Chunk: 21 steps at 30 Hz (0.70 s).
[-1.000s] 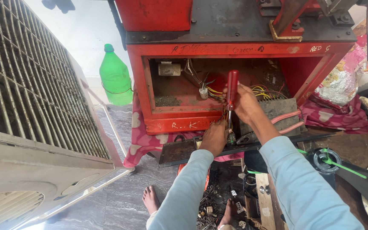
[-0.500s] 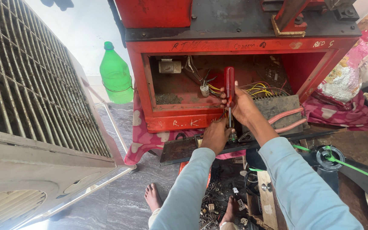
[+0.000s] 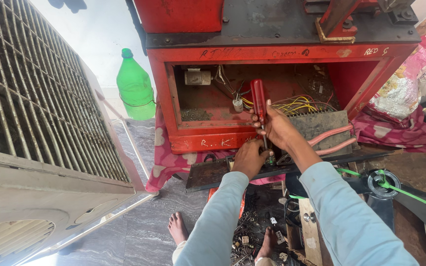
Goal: The person repairs the electrical compartment of a red machine, using a screwdriver and pliers to work on a transformer and wiring inside the housing. They also pick through a pile of bolts and fasteners on the floor, selecting parts and carrying them back to the machine.
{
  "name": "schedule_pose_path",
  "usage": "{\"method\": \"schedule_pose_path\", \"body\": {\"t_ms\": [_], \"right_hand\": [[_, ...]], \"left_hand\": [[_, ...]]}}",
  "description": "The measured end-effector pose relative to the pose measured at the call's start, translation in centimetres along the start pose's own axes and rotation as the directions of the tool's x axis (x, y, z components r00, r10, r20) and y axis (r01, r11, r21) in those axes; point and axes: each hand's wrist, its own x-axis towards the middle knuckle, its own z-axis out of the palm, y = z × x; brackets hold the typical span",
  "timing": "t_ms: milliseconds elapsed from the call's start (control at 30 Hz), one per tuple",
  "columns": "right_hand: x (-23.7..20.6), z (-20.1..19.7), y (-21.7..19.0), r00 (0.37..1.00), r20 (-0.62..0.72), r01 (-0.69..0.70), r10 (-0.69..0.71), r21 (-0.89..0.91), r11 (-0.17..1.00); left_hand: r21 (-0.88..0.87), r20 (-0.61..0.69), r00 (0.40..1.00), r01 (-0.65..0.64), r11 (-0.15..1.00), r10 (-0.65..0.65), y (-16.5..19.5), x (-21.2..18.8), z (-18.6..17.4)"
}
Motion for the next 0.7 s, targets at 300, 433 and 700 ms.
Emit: {"method": "schedule_pose_path", "body": {"t_ms": [300, 433, 700], "right_hand": [[-0.5, 0.0, 1.2, 0.992, -0.009, 0.126, -0.126, -0.026, 0.992], [-1.0, -0.7, 1.8, 1.0, 0.001, 0.004, -0.004, 0.014, 1.0], [-1.3, -1.9, 1.5, 0.998, -0.012, 0.062, -0.062, 0.051, 0.997]], "left_hand": [[0.032, 0.012, 0.999, 0.034, 0.999, -0.035, -1.1, 0.1, 0.9], [0.031, 0.02, 0.999, 0.033, 0.999, -0.034, -1.1, -0.1, 1.0], [0.02, -0.008, 0.998, -0.065, 0.998, 0.065, -1.4, 0.0, 1.0]]}}
